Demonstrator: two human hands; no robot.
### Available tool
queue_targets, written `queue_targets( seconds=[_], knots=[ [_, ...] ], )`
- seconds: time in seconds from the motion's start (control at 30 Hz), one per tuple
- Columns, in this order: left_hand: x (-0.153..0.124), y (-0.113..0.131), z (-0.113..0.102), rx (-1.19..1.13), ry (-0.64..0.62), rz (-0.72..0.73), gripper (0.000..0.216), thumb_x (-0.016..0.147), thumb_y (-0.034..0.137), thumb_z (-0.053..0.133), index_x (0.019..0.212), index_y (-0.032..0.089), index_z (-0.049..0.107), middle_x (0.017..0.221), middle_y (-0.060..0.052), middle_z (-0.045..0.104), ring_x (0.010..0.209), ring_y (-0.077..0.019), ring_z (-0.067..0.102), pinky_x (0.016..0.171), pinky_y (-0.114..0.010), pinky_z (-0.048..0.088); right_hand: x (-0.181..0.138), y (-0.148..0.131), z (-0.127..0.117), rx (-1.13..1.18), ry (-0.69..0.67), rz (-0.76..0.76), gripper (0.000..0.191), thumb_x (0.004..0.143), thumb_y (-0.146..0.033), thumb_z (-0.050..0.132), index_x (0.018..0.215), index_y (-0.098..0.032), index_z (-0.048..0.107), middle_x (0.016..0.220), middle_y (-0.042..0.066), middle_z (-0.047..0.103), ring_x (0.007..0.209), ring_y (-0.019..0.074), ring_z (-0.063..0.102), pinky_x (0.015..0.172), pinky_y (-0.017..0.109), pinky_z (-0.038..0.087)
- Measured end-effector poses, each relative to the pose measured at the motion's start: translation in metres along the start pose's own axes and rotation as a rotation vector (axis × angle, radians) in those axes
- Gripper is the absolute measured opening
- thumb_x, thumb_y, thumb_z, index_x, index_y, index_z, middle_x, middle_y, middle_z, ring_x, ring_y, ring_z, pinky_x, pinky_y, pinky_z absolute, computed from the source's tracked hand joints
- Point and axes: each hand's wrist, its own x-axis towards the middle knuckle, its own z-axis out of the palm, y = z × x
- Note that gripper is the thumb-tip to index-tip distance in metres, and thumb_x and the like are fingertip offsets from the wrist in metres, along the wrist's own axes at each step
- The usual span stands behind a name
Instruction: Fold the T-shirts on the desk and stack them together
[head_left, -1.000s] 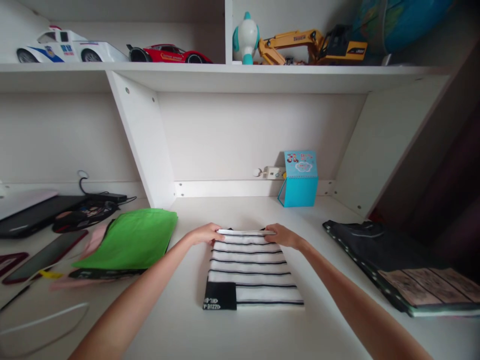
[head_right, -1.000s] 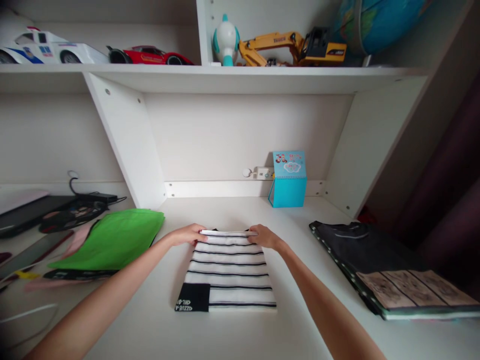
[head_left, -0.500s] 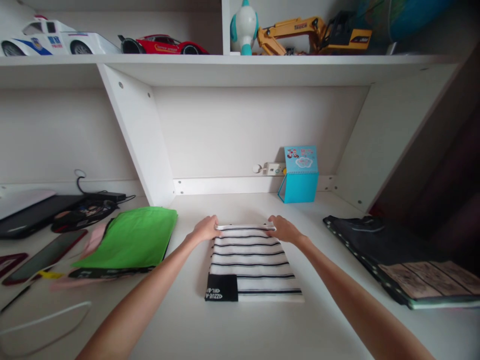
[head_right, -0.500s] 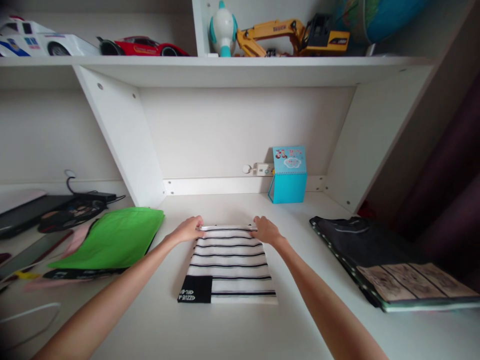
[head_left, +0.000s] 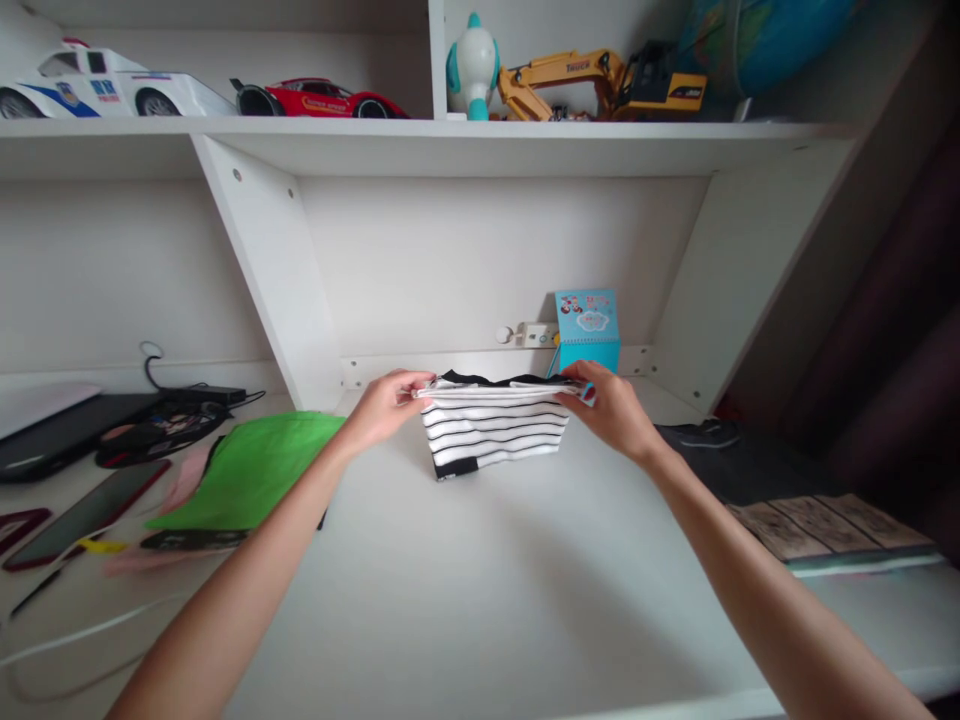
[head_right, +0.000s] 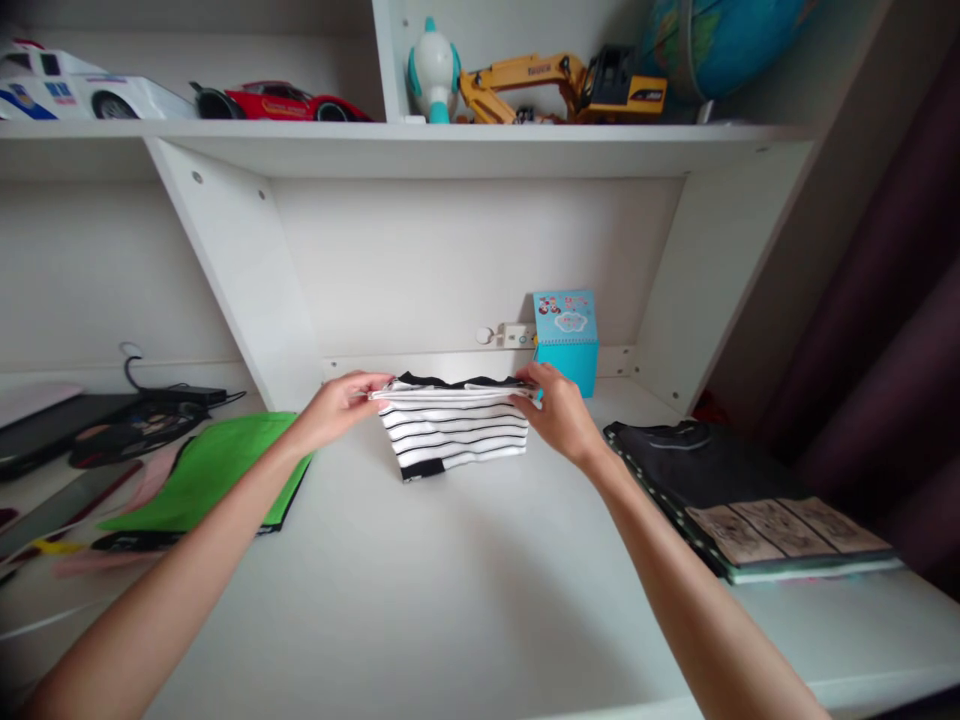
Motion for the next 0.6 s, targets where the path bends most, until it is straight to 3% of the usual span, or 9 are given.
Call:
queue_targets(
  seconds=[0.07,0.1,0.23,0.3,0.4,0.47,0.53,0.6],
  knots=[
    [-0.022,0.014,-0.003,0.048,-0.067,0.018,0.035,0.076,0.034,0.052,0.106,0.016,0.058,0.100,-0.005,0.056,0.091,-0.0170,0.053,0.085,-0.028,0.041,-0.028,-0.010,-0.011,0.027,0.005,-0.078,0.019,0.078,-0.026,0.047,0.094,-0.018,0.055,0.090,0.007,0.058,0.076,0.0169,0.053,0.068,0.026,0.040],
    [-0.035,0.017,-0.002,0.088,-0.135,0.017,0.031,0.077,0.032,0.051,0.103,0.017,0.059,0.098,-0.005,0.055,0.091,-0.0167,0.053,0.086,-0.027,0.040,-0.045,-0.013,-0.013,0.038,-0.069,-0.095,0.019,0.078,-0.024,0.046,0.094,-0.019,0.055,0.090,0.007,0.058,0.077,0.0173,0.053,0.069,0.027,0.041],
    [-0.081,0.018,0.009,0.174,-0.575,-0.040,0.021,0.074,0.029,0.056,0.092,0.023,0.064,0.097,-0.002,0.055,0.087,-0.0165,0.054,0.082,-0.024,0.040,-0.100,-0.012,-0.011,0.144,-0.630,-0.089,0.018,0.075,-0.030,0.054,0.092,-0.024,0.060,0.091,0.004,0.061,0.081,0.0182,0.056,0.072,0.027,0.043],
    [-0.089,0.014,0.017,0.167,-0.687,-0.053,0.023,0.074,0.035,0.057,0.093,0.024,0.064,0.102,-0.003,0.055,0.088,-0.0174,0.055,0.082,-0.023,0.040,-0.107,-0.005,-0.004,0.208,-0.735,-0.060,0.020,0.079,-0.037,0.052,0.093,-0.026,0.062,0.094,0.002,0.062,0.087,0.0180,0.057,0.077,0.027,0.044],
    [-0.079,0.004,0.038,0.192,-0.568,-0.018,0.039,0.084,0.042,0.043,0.117,0.023,0.053,0.122,-0.006,0.048,0.109,-0.0201,0.048,0.093,-0.026,0.034,-0.092,0.011,0.017,0.227,-0.537,-0.057,0.030,0.087,-0.039,0.038,0.106,-0.026,0.058,0.111,0.003,0.059,0.101,0.0176,0.054,0.089,0.029,0.040],
    [-0.065,-0.008,0.059,0.276,-0.446,-0.029,0.052,0.088,0.045,0.033,0.133,0.019,0.036,0.138,-0.010,0.031,0.125,-0.0226,0.031,0.102,-0.030,0.024,-0.075,0.024,0.041,0.184,-0.414,-0.089,0.037,0.089,-0.039,0.032,0.118,-0.025,0.051,0.128,0.004,0.048,0.115,0.0181,0.045,0.097,0.031,0.035],
    [-0.052,-0.022,0.084,0.385,-0.382,-0.087,0.064,0.088,0.050,0.030,0.139,0.013,0.020,0.145,-0.013,0.013,0.133,-0.0254,0.013,0.106,-0.035,0.016,-0.061,0.036,0.067,0.116,-0.389,-0.120,0.044,0.090,-0.040,0.029,0.129,-0.023,0.041,0.140,0.004,0.033,0.127,0.0185,0.030,0.103,0.033,0.027],
    [-0.045,-0.038,0.106,0.471,-0.382,-0.157,0.073,0.086,0.055,0.028,0.141,0.009,0.012,0.146,-0.016,0.004,0.134,-0.0274,0.003,0.106,-0.040,0.013,-0.057,0.047,0.091,0.043,-0.454,-0.140,0.051,0.090,-0.043,0.028,0.136,-0.021,0.032,0.143,0.005,0.024,0.132,0.0192,0.018,0.106,0.036,0.022]
  ],
)
